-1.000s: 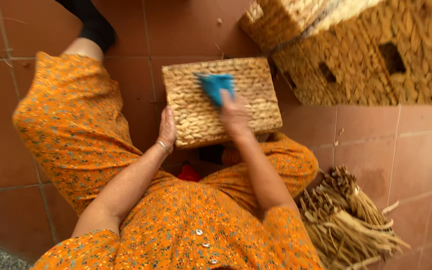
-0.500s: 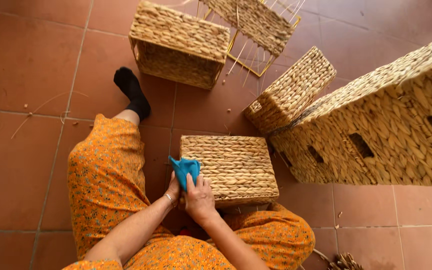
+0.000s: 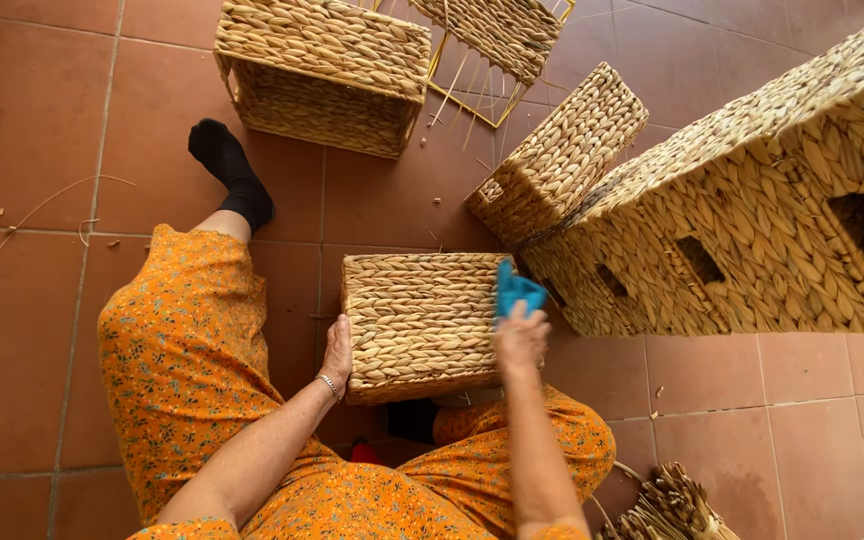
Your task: The person sits on the floor and wipes woven water-hyacinth baskets with a blue cloth, turning each basket to clean its sides and handle openings. They use scissors to trim loose straw ends from a basket and continue wiping it.
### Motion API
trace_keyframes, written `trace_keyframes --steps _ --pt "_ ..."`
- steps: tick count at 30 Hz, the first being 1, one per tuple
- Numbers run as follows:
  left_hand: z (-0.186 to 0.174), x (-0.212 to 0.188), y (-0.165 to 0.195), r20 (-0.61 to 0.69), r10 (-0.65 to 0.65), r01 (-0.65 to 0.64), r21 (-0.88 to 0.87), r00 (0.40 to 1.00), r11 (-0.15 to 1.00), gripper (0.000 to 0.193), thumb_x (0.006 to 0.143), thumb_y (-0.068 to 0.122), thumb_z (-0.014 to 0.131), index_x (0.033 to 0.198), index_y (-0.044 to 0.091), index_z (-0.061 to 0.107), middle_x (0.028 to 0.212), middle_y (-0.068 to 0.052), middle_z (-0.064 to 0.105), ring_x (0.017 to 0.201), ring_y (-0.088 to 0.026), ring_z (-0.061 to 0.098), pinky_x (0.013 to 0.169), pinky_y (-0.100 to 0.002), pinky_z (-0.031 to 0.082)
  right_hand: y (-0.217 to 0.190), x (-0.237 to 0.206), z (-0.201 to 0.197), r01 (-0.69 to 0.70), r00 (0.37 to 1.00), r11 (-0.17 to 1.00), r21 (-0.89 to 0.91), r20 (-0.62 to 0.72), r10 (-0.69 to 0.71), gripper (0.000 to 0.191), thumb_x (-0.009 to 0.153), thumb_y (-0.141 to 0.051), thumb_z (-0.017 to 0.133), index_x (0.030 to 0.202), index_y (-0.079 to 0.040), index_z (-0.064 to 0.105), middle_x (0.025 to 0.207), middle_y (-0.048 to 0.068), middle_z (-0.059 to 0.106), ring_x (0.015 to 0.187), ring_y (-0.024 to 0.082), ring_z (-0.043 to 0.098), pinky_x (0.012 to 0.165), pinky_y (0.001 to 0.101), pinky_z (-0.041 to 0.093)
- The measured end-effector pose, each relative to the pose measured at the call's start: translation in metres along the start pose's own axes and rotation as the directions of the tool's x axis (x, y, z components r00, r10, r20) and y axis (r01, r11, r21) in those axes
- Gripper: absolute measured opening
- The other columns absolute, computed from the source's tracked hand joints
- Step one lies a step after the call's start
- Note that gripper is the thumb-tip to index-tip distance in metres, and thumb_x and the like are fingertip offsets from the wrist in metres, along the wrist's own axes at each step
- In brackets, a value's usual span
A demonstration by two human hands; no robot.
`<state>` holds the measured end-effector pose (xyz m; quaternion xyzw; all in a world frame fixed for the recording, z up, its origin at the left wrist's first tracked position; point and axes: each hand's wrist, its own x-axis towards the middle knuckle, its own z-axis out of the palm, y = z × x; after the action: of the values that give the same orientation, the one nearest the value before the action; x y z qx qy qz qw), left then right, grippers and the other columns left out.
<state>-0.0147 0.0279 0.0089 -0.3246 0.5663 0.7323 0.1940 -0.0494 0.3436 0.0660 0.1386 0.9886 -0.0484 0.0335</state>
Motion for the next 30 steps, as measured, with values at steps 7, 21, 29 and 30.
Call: trace_keyframes --steps 7,21,29,30 --pt "-0.004 0.0 -0.002 0.197 0.027 0.062 -0.432 0.98 0.9 0.056 0.102 0.053 0.043 0.133 0.007 0.052 0.12 -0.01 0.065 0.107 -0.023 0.065 0.096 -0.043 0.055 -0.188 -0.112 -0.001 0.668 0.742 0.675 0.314 -0.204 -0.639 0.065 0.062 -0.002 0.063 0.126 0.004 0.051 0.098 0.031 0.058 0.088 0.048 0.058 0.07 0.0521 0.053" --pt "-0.001 0.029 0.033 -0.082 0.033 -0.035 -0.029 0.996 0.999 0.063 0.103 0.056 0.042 0.125 -0.001 0.058 0.121 -0.015 0.066 0.111 -0.023 0.062 0.097 -0.039 0.049 0.022 0.079 -0.02 -0.165 0.984 0.868 0.468 0.141 0.111 0.073 0.085 -0.036 0.079 0.148 -0.01 0.054 0.131 0.021 0.068 0.117 0.033 0.07 0.101 0.0469 0.056" --pt "0.011 0.082 0.075 0.232 -0.123 0.147 -0.091 0.965 0.985 0.084 0.095 0.071 0.023 0.141 0.009 0.055 0.134 -0.014 0.065 0.121 -0.023 0.064 0.102 -0.04 0.053 0.037 0.095 -0.029 -0.606 0.786 0.58 0.544 0.524 0.329 0.067 0.09 -0.033 0.076 0.147 -0.008 0.052 0.14 0.016 0.057 0.122 0.032 0.057 0.095 0.0455 0.049" --pt "0.01 0.078 0.077 0.259 -0.188 0.217 -0.089 0.947 0.972 0.086 0.094 0.074 0.021 0.141 0.011 0.056 0.134 -0.014 0.066 0.121 -0.022 0.064 0.102 -0.04 0.054 0.037 0.092 -0.029 -0.615 0.778 0.599 0.512 0.517 0.356 0.069 0.091 -0.034 0.077 0.149 -0.011 0.047 0.143 0.013 0.05 0.125 0.029 0.051 0.095 0.0451 0.046"
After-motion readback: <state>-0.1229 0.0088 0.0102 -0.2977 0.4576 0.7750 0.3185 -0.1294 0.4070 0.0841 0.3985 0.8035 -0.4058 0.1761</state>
